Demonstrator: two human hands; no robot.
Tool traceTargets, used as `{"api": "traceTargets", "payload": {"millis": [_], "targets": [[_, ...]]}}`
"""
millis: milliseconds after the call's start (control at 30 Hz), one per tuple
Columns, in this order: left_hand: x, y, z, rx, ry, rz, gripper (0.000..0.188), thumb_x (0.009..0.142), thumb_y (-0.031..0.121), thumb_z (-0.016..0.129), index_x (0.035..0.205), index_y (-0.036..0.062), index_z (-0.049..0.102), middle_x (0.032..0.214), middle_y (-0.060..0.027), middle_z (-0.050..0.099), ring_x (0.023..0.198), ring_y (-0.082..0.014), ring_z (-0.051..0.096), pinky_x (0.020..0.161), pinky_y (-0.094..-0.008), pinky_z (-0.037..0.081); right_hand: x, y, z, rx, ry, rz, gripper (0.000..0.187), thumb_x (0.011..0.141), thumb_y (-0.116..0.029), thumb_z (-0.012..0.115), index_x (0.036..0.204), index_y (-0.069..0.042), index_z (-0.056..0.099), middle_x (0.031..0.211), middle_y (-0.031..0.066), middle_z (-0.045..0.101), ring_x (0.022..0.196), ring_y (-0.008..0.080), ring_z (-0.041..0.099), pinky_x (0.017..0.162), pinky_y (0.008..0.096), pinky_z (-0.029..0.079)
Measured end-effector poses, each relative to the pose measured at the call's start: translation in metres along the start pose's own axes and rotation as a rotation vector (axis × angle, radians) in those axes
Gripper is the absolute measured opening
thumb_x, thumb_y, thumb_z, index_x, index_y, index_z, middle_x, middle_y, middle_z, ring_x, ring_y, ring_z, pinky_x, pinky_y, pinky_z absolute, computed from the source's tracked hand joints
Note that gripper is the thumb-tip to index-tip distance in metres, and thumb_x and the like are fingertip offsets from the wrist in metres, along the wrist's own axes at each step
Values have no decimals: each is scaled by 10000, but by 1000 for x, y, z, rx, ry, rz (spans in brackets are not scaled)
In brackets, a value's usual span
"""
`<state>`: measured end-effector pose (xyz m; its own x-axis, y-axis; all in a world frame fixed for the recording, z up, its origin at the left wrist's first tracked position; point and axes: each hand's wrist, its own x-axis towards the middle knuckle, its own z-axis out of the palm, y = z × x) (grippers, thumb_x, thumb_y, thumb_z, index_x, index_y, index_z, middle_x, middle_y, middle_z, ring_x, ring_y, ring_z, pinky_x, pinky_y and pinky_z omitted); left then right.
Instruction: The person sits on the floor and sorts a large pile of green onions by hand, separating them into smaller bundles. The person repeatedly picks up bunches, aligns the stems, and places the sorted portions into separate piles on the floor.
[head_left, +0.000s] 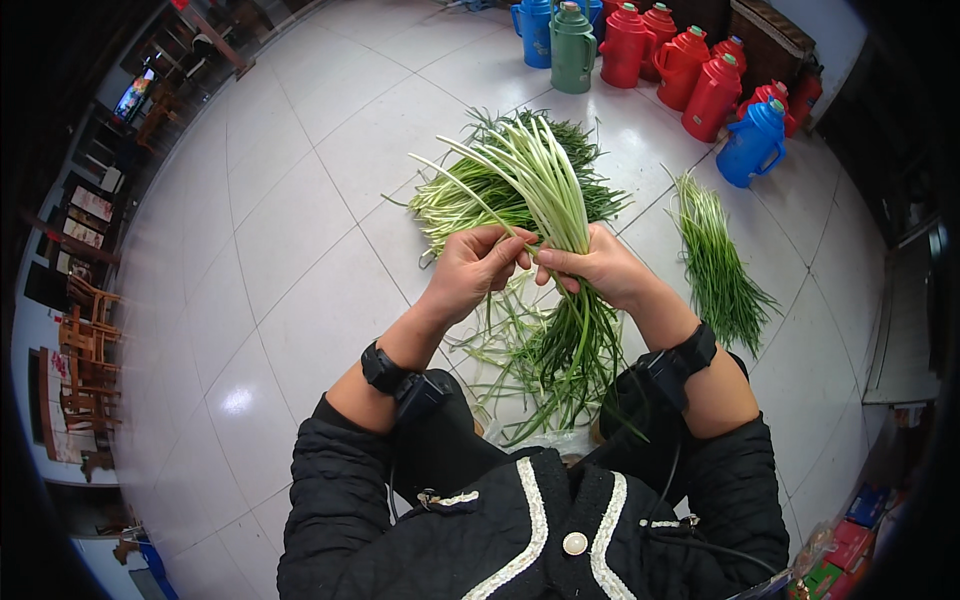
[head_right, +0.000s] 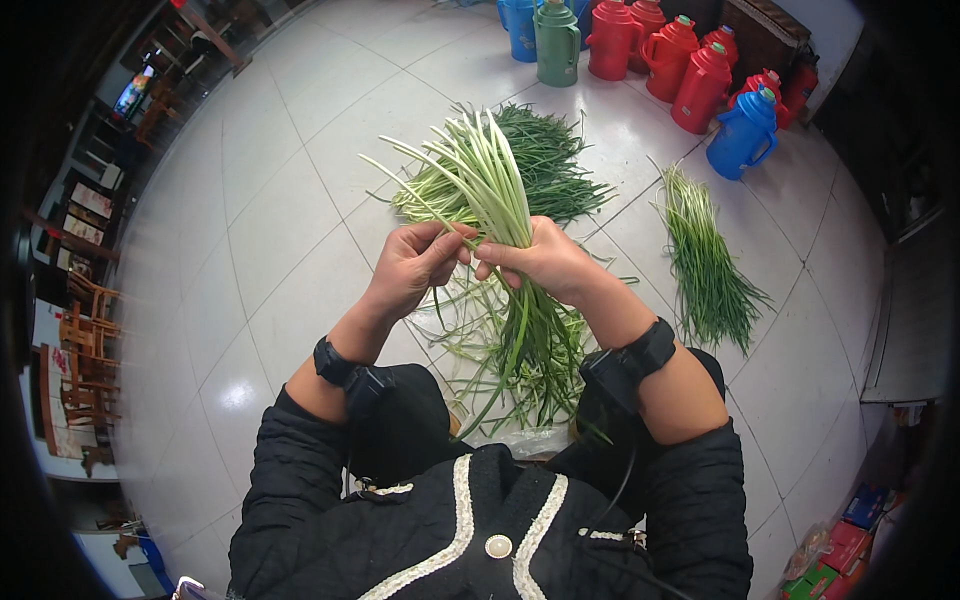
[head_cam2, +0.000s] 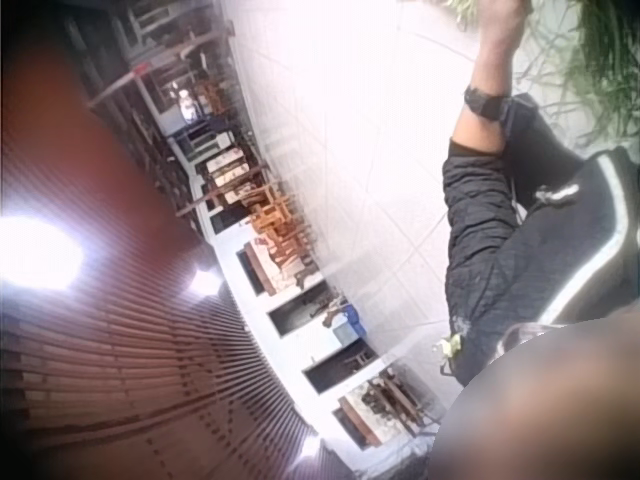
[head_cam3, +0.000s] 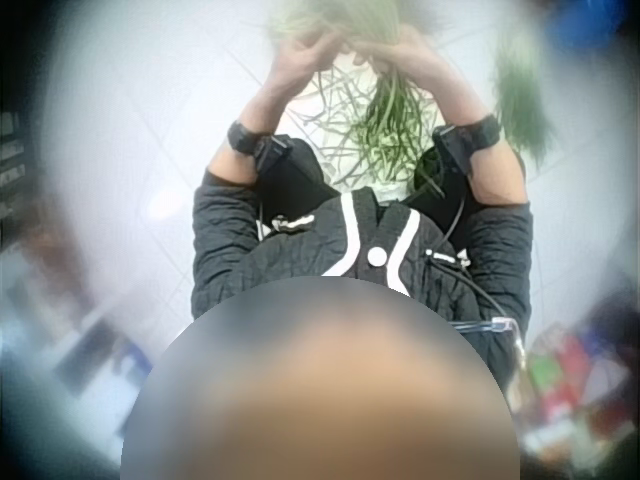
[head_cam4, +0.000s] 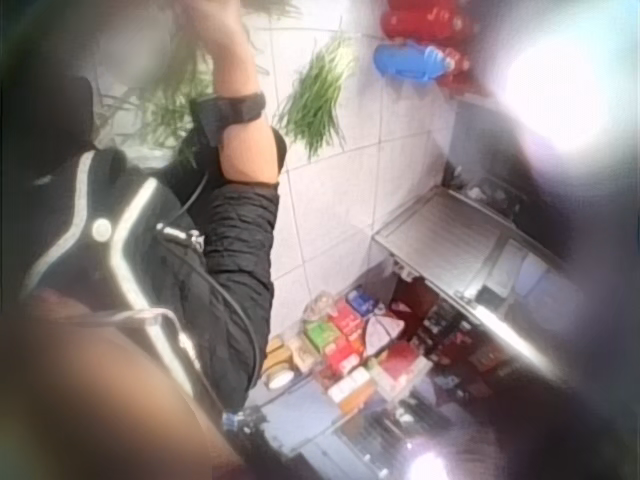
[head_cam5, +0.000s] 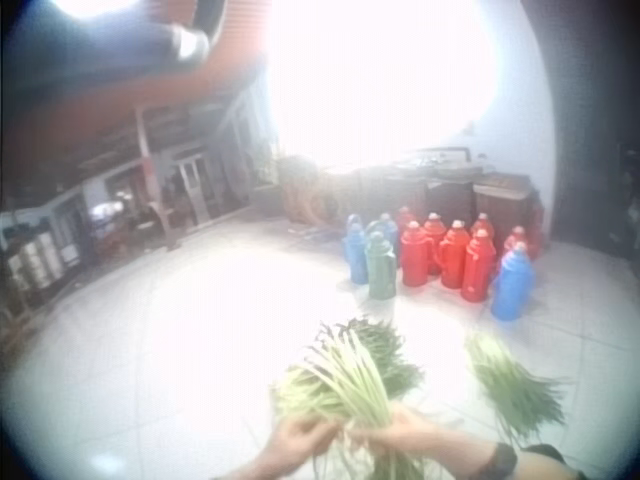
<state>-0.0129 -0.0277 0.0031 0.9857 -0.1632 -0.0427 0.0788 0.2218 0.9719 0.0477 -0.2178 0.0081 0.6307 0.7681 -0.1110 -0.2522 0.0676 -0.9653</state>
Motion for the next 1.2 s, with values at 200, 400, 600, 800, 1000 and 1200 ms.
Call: {"api": "traceTargets", "payload": {"millis": [200,400,600,800,1000,1200], "targets": [[-1,6,-7,186,-94,27,238,934,171,502,1040,-25,588,746,-11,575,499,-9,375,434,-163,283,0,3,-3,67,-37,96,248,834,-169,636,1023,-15,593,776,31,616,615,61,555,487,185,411],[-3,9,-7,228,-129,-8,232,940,174,491,1016,-19,594,735,-9,575,507,-12,398,443,-157,306,0,6,-2,7,-34,75,247,824,-193,652,989,-18,594,767,29,614,639,64,579,485,179,418],[-4,15,-8,302,-125,-12,211,931,161,498,888,-14,606,675,-7,585,499,-14,410,433,-167,319,1,5,-2,43,-66,77,233,828,-192,648,966,-12,596,781,36,617,643,70,585,472,178,419],[-5,19,-11,286,-146,-71,236,933,194,495,862,-4,601,663,-9,588,493,-14,407,427,-170,310,-1,4,-2,62,-77,64,219,832,-177,641,960,-6,595,784,44,619,658,81,598,472,179,424],[-5,14,-17,135,-108,-161,230,927,197,482,856,9,593,720,-28,586,505,-24,420,427,-172,301,-1,4,-4,72,-74,100,196,835,-163,637,946,-9,589,789,52,620,653,89,606,469,182,426],[0,9,-29,-276,5,-127,188,884,172,425,742,75,500,912,-93,576,586,-78,419,448,-191,316,-1,4,-7,70,-62,130,194,829,-158,643,932,-8,577,773,60,620,649,92,607,466,187,425]]}}
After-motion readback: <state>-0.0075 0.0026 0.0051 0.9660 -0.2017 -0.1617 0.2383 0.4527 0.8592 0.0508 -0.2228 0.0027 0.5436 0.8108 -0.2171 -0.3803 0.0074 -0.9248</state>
